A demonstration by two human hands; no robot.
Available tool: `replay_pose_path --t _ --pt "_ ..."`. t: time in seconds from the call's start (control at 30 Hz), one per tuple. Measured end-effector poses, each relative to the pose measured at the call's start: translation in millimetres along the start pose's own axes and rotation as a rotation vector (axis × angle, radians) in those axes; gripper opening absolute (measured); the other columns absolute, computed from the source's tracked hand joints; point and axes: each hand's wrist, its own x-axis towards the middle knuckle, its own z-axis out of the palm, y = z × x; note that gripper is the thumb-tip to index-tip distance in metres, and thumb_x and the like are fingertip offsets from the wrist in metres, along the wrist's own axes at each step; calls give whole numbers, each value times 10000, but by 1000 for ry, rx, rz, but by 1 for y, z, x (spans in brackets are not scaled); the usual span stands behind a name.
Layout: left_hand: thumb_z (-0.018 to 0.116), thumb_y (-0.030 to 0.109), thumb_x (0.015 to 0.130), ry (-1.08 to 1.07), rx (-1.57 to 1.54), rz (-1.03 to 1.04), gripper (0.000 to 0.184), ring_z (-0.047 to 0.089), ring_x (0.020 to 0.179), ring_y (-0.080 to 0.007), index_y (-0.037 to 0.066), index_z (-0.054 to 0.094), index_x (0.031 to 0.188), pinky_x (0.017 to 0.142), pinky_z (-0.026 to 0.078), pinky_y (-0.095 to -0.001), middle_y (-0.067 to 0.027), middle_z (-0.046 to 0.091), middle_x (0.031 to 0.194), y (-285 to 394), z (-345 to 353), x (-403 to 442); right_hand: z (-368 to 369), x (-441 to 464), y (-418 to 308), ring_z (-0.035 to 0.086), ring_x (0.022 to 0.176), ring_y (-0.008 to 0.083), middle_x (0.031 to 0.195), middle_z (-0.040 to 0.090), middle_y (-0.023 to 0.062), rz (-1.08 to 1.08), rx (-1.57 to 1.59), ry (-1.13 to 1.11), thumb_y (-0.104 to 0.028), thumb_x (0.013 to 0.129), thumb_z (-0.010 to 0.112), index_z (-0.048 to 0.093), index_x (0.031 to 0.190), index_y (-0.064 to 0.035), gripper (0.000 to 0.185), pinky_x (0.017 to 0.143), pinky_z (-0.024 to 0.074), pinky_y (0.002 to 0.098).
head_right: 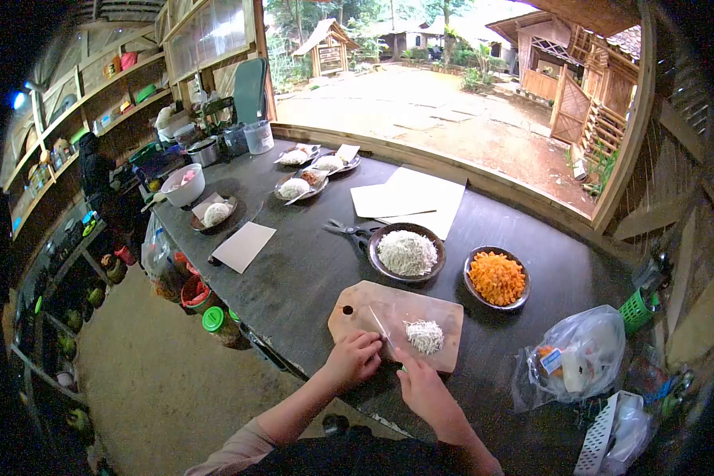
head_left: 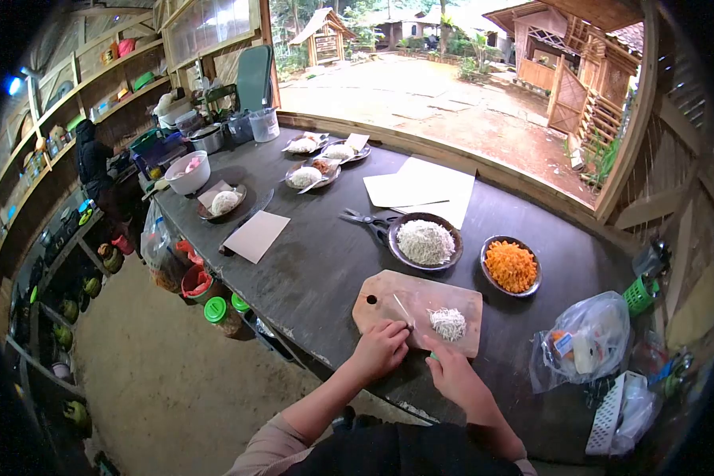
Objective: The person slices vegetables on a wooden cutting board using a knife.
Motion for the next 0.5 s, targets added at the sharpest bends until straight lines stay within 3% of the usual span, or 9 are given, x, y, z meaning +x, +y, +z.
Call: replay_pose_path --t 0.27,0.37,0.43,0.5 --pt "638 186 794 57 -33 4 290 565 1071 -260 36 655 1041 904 457 -409 -79 625 1149 1 2 1 5 0 -1 566 1103 427 1184 591 271 104 -10 -56 -30 901 543 492 1303 -1 406 945 458 447" --pt "640 184 791 61 -45 0 294 570 1070 -262 36 660 1044 904 460 -410 -80 628 1146 0 4 0 7 0 4 560 1118 421 1184 592 269 110 -36 40 -28 900 541 501 1291 5 395 957 453 447" --pt "641 184 791 61 -42 2 294 575 1065 -264 37 661 1045 901 462 -411 -80 629 1145 0 3 1 9 0 11 580 1037 465 1151 584 300 -78 -58 84 -51 916 517 479 1310 -12 397 884 490 491" --pt "641 185 791 58 -38 4 294 580 1060 -266 39 663 1045 898 464 -412 -79 630 1143 -1 4 0 9 -1 5 580 1039 463 1153 583 300 -26 -36 35 -52 915 519 481 1308 -10 397 886 491 492"
